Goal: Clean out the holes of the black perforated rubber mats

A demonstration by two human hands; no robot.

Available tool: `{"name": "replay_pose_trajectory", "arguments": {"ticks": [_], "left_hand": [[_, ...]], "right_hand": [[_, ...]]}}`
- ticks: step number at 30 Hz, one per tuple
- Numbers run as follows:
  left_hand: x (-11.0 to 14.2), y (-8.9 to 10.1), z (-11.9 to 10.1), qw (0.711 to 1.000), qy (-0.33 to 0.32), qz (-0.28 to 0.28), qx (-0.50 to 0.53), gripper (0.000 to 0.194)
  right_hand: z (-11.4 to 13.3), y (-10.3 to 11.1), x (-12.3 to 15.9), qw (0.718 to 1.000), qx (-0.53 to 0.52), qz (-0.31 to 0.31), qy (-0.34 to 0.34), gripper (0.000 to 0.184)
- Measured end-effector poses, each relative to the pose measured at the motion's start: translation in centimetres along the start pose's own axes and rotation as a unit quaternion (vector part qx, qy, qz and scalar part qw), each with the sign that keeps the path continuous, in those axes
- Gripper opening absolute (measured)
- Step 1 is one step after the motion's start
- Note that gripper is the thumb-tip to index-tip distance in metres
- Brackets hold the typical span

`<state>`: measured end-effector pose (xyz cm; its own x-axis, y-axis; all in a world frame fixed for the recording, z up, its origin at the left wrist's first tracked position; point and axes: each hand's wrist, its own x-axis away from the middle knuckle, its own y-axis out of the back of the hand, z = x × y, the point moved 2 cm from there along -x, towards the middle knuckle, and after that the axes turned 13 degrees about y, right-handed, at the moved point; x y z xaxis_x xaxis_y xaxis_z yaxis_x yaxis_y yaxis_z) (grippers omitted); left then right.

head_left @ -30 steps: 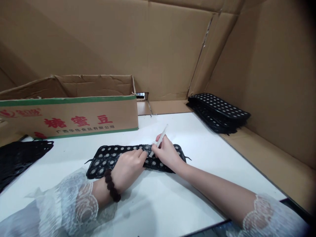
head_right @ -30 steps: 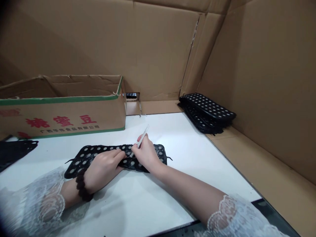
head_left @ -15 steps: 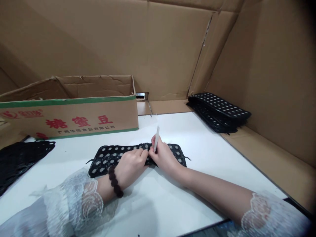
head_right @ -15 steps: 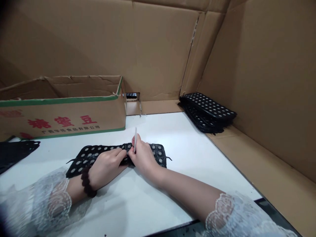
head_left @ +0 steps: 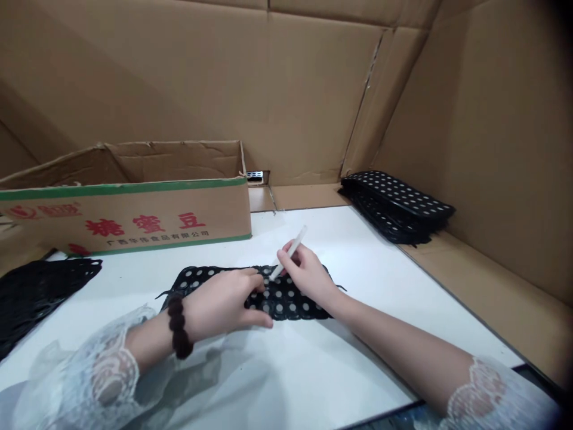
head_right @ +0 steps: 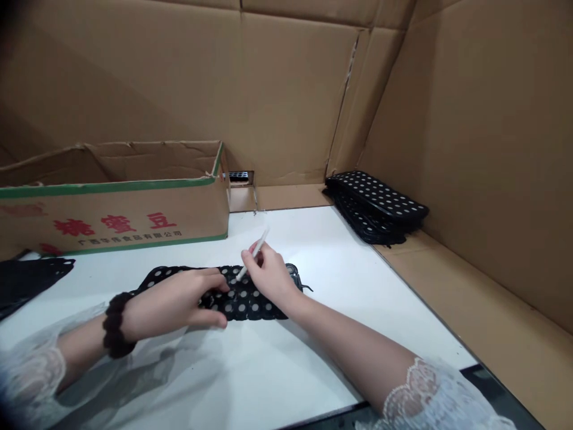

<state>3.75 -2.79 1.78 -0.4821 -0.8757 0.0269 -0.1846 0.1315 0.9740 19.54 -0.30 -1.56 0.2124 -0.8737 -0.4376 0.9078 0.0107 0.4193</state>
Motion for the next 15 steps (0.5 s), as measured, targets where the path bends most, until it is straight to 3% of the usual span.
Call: {"name": "replay_pose_trajectory", "arguments": {"ticks": [3,6,11,15], "left_hand": [[-0.7,-0.3,0.8,0.997,0.037,-0.069,0.022,0.028],[-1.2,-1.9,1.2,0.990,0.045,-0.137,-0.011,0.031],[-1.3,-3.0,0.9,0.988,0.053,-0.139,0.040,0.021],[-1.6,-2.6,1.1,0.983,0.091,-0.124,0.097,0.013]], "right_hand": [[0.1,0.9,-0.6,0.998,0.030,0.052,0.028,0.020],[0.1,1.6,-1.0,0.991,0.040,0.114,0.051,0.017],[0.1,2.0,-1.2,0.975,0.063,0.202,0.065,0.013],[0.5,1.6,-0.9,0.965,0.119,0.204,0.116,0.013]]}}
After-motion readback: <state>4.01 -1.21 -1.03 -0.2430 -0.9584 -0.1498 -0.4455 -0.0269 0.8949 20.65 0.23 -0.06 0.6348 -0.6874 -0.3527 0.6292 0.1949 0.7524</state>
